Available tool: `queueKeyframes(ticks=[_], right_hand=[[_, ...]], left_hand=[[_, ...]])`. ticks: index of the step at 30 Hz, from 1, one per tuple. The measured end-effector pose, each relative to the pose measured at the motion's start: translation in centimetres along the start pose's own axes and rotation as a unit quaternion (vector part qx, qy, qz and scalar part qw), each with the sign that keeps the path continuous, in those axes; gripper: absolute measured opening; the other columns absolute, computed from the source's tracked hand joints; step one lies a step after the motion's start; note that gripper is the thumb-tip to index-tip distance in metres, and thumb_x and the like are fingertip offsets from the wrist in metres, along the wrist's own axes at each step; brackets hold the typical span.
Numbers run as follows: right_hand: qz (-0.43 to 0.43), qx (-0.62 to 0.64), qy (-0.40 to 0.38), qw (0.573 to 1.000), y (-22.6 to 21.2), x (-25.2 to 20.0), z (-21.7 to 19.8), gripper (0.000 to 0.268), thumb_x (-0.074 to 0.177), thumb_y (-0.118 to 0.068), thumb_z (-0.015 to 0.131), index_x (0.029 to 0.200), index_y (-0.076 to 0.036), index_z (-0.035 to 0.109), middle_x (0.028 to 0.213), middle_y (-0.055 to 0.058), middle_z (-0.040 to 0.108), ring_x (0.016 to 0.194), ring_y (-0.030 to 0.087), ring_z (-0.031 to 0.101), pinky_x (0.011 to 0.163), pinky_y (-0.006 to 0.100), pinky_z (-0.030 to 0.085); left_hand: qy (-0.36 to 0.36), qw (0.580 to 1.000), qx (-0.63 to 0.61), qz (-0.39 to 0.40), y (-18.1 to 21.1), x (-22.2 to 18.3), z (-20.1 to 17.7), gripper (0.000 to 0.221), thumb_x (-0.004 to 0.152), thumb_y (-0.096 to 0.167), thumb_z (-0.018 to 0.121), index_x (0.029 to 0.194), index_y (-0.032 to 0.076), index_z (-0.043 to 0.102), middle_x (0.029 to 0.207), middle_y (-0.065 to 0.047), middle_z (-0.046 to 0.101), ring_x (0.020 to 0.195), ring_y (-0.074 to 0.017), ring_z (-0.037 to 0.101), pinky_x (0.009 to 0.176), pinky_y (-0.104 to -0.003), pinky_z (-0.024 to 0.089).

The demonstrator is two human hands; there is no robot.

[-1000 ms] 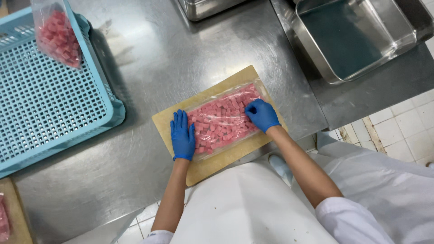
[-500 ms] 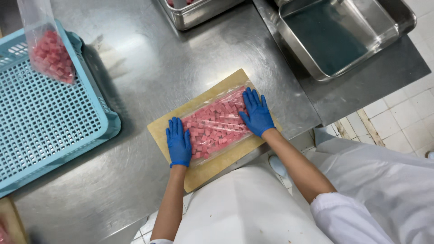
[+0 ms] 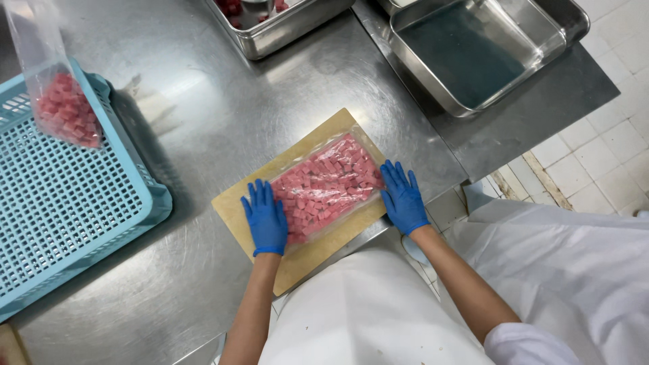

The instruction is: The person organizes and spreads out meat cubes inside a plastic bag by hand on a cutting board at a stainless steel workstation.

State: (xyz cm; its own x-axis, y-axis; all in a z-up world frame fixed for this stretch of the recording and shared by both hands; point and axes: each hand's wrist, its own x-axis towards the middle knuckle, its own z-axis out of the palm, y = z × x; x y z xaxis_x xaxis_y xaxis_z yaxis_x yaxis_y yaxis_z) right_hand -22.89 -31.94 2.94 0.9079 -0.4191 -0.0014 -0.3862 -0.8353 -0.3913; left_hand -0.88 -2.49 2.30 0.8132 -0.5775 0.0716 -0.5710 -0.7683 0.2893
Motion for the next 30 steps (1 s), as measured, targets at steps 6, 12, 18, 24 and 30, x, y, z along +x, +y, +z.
queueKeyframes(ticks=[6,12,18,24,30], right_hand=[[-0.024,0.024,0.006,0.999,-0.2,-0.5,1.7,0.055,0.107,-0.027,0.046,0.162,-0.024,0.037,0.167,0.000,0.037,0.155,0.024,0.029,0.125,0.053,0.017],[0.012,0.037,-0.012,0.999,0.2,-0.3,2.3,0.060,0.104,-0.029,0.049,0.162,-0.024,0.036,0.168,0.002,0.036,0.155,0.027,0.030,0.124,0.056,0.021],[-0.017,0.025,-0.004,1.000,-2.7,1.7,-0.2,0.063,0.104,-0.031,0.051,0.163,-0.017,0.033,0.169,0.008,0.031,0.156,0.032,0.027,0.124,0.054,0.022],[-0.021,0.013,-0.037,0.999,-2.7,0.5,1.6,0.064,0.105,-0.034,0.048,0.164,-0.017,0.029,0.171,0.008,0.027,0.157,0.031,0.024,0.125,0.052,0.021],[-0.018,0.027,-0.017,0.999,-2.1,0.8,2.4,0.065,0.104,-0.036,0.050,0.164,-0.020,0.030,0.172,0.005,0.026,0.157,0.028,0.024,0.126,0.050,0.020]], left_hand=[[-0.097,0.958,-0.075,0.259,10.6,1.9,0.8,0.059,0.097,0.030,0.059,0.150,0.008,0.048,0.160,-0.013,0.042,0.153,-0.0361,0.029,0.123,-0.057,0.023],[-0.131,0.933,-0.045,0.334,13.1,1.5,3.5,0.065,0.099,0.043,0.054,0.154,0.010,0.043,0.163,-0.012,0.038,0.154,-0.0335,0.026,0.123,-0.056,0.022],[-0.144,0.941,-0.075,0.297,12.6,2.8,4.0,0.055,0.102,0.040,0.052,0.151,0.017,0.049,0.159,-0.004,0.046,0.151,-0.0254,0.035,0.123,-0.052,0.021],[-0.086,0.967,-0.058,0.233,11.3,1.4,2.2,0.067,0.101,0.043,0.053,0.156,0.007,0.038,0.163,-0.015,0.035,0.153,-0.0357,0.025,0.124,-0.055,0.018],[-0.078,0.969,-0.063,0.227,11.0,1.8,3.9,0.068,0.100,0.043,0.054,0.156,0.008,0.039,0.163,-0.016,0.036,0.153,-0.0365,0.026,0.123,-0.055,0.019]])
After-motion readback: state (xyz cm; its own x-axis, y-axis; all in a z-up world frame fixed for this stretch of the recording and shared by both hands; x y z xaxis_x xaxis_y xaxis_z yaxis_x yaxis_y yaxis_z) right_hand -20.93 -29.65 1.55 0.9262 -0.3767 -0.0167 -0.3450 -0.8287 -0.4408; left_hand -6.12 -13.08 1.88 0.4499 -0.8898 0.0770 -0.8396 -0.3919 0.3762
